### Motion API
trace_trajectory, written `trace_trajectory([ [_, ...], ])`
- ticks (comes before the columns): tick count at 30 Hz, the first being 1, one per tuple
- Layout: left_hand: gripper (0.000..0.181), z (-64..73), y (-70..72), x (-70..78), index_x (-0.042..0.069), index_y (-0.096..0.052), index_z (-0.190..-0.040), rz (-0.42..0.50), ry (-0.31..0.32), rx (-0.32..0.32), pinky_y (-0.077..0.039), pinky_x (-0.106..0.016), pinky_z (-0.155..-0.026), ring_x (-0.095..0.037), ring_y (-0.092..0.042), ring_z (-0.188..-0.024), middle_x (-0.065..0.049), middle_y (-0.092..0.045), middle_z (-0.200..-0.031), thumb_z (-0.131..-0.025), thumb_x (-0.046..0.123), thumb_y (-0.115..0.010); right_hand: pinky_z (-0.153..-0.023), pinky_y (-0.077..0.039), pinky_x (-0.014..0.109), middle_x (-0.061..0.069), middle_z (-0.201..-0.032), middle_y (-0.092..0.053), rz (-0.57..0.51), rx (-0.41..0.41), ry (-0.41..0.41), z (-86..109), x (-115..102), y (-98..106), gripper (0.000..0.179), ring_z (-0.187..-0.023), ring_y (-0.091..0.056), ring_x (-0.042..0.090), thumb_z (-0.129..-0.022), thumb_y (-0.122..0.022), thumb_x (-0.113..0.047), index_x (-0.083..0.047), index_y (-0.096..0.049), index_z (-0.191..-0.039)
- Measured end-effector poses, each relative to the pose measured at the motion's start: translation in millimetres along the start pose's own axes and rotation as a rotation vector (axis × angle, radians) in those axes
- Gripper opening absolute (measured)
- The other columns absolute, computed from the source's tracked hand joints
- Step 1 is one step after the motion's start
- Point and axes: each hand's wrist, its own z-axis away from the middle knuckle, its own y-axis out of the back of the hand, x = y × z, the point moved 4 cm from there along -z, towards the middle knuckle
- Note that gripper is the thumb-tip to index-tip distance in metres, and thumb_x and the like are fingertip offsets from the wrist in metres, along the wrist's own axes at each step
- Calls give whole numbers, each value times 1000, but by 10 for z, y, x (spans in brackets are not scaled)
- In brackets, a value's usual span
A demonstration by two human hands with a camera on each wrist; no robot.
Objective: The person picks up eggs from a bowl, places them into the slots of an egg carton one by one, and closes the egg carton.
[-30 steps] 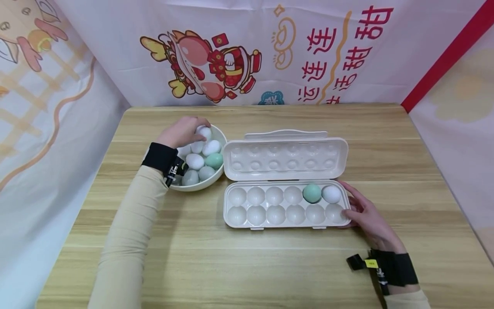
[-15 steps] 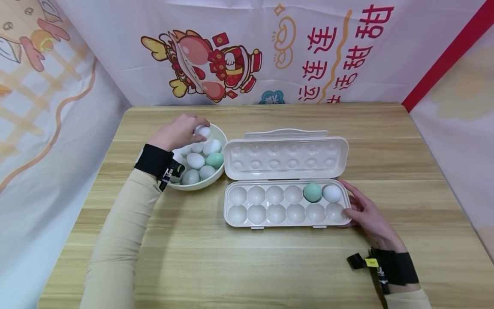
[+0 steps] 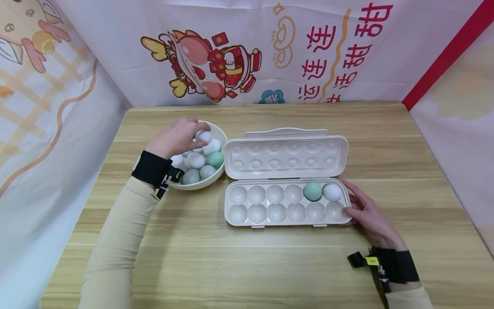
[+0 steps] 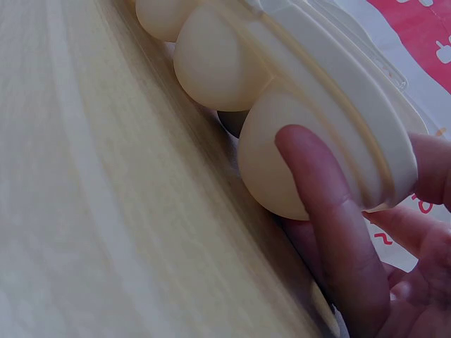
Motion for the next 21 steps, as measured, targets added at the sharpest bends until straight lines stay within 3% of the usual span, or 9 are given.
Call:
trace_trajectory([
  [6, 39, 80, -10, 78, 2, -61, -124, 14, 9, 5, -46, -45, -86, -31, -56, -96, -18, -61, -109, -89, 16, -70, -72, -54, 35, 22, -141, -30, -16, -5, -6, -10, 6, 7, 79, -99, -54, 23, -91, -53, 3, -32, -21, -154],
  [9, 38, 111, -8, 120, 1, -61, -122, 3, -16, 24, -46, -45, -86, -30, -57, -95, -18, -62, -108, -89, 16, -70, -73, -54, 36, 23, -142, -29, -18, -7, -2, -8, 5, 1, 79, -100, -55, 23, -92, -53, 3, -32, -20, -154],
  [14, 34, 164, -23, 179, -1, -62, -118, 4, -70, 58, -47, -43, -80, -29, -57, -88, -16, -62, -100, -89, 14, -68, -73, -54, 36, 22, -141, -30, -27, -8, -5, -8, 15, -4, 78, -99, -55, 23, -92, -53, 3, -33, -22, -154],
  [21, 34, 238, -56, 245, -1, -62, -117, 19, -49, 56, -47, -41, -73, -26, -55, -80, -14, -60, -92, -89, 15, -69, -71, -54, 36, 22, -139, -32, -21, 3, -3, -13, 23, 1, 77, -97, -56, 23, -92, -54, 2, -32, -22, -154],
])
